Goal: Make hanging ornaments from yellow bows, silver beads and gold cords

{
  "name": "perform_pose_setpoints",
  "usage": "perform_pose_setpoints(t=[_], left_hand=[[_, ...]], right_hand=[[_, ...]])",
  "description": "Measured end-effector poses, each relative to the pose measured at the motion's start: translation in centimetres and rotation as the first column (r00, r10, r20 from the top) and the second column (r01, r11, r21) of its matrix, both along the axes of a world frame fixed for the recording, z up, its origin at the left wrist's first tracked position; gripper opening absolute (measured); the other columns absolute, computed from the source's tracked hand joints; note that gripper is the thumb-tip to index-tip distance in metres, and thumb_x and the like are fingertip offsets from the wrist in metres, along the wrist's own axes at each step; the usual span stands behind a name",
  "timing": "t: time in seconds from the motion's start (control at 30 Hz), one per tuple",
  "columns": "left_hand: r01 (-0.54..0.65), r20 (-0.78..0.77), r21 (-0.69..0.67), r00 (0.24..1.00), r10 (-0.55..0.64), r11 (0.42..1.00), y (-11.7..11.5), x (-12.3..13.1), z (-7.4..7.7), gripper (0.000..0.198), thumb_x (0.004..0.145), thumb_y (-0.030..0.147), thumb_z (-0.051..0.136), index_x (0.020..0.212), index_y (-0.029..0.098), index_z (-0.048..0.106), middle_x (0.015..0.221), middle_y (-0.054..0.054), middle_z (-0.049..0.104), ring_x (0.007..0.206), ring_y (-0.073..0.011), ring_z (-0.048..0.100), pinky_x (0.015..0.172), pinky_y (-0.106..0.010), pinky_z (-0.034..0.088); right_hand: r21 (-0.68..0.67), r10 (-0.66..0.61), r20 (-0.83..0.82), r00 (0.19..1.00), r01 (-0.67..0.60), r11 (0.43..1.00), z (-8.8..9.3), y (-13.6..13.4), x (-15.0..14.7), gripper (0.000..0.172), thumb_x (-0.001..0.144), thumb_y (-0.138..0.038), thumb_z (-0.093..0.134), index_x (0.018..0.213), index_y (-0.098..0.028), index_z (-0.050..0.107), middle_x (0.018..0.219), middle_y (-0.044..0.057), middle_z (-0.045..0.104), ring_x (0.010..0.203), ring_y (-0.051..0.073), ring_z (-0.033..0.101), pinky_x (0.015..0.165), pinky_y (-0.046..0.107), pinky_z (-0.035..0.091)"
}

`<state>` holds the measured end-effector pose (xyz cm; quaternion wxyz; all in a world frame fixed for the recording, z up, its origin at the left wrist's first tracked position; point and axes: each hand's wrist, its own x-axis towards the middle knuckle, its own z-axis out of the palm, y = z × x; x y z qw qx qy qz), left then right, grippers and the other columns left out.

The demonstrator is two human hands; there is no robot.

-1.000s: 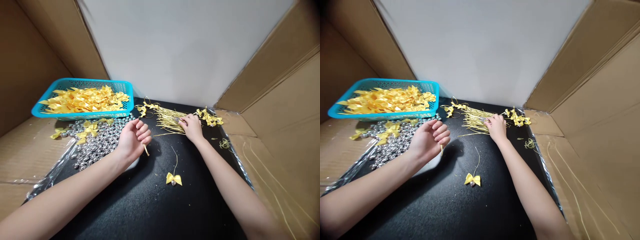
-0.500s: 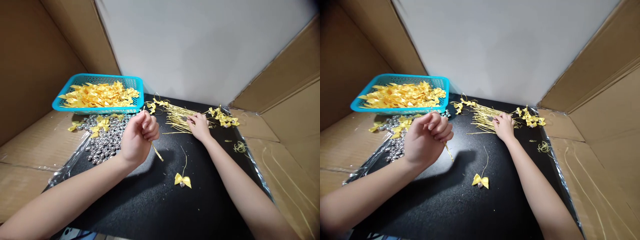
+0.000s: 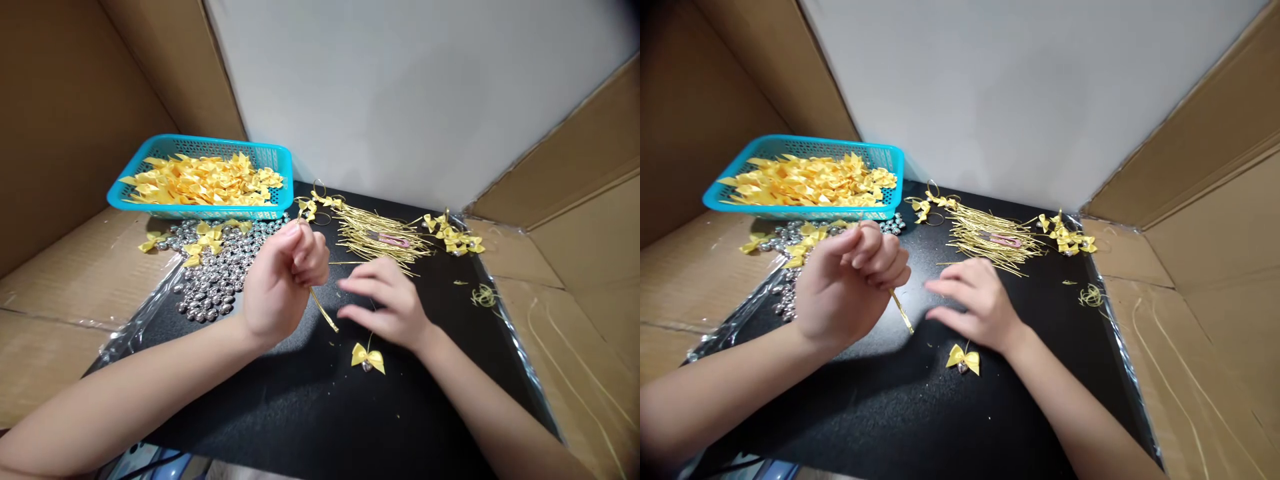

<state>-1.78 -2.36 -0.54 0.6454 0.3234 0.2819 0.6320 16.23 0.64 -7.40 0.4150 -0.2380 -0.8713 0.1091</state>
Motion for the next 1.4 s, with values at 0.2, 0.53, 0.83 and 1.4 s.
perform_pose_setpoints(t=[0.2,0.53,0.83,1.4], left_hand=[[0.146,0.162,-0.368,0.983,-0.092,0.918,1.0,1.0,-2.8,0.036,0.091,0.022,0.04,0.056,0.018,0.038,0.05,0.007,0.026,0.04,-0.0073,0.025,0.04,-0.018,0.027],[0.181,-0.697,0.175,0.717,-0.008,0.968,1.5,0.0,-4.7,0.046,0.084,0.034,0.063,0.128,0.026,0.054,0.142,-0.006,0.047,0.132,-0.0256,0.041,0.109,-0.04,0.034],[0.348,-0.608,-0.259,0.666,-0.432,0.901,2.2,0.6,-6.1,0.036,0.091,0.049,0.047,0.085,0.017,0.06,0.059,0.007,0.032,0.052,-0.009,0.025,0.046,-0.022,0.019],[0.361,-0.192,-0.308,0.883,-0.429,0.88,3.0,0.8,-9.9,0.028,0.09,0.043,0.057,0.077,0.02,0.051,0.055,0.009,0.033,0.042,-0.0058,0.025,0.039,-0.016,0.025]], right_hand=[[-0.172,0.058,-0.249,0.967,-0.103,0.98,0.5,-3.6,-2.4,0.006,0.085,-0.018,0.07,0.086,-0.022,0.074,0.074,0.002,0.07,0.066,0.013,0.06,0.066,0.032,0.044],[-0.743,-0.359,-0.361,0.86,-0.033,0.669,1.8,-2.4,-2.1,0.01,0.079,-0.025,0.07,0.071,-0.021,0.076,0.073,0.002,0.068,0.067,0.014,0.055,0.061,0.028,0.043],[-0.51,-0.511,0.168,0.843,0.518,0.687,-0.9,5.3,2.5,0.03,0.092,-0.036,0.053,0.102,-0.017,0.074,0.09,0.007,0.071,0.078,0.02,0.062,0.07,0.032,0.049],[-0.172,-0.542,0.406,0.735,0.644,0.745,-3.3,10.3,5.7,0.017,0.092,-0.033,0.058,0.096,-0.019,0.065,0.099,0.01,0.068,0.098,0.029,0.056,0.086,0.044,0.035]])
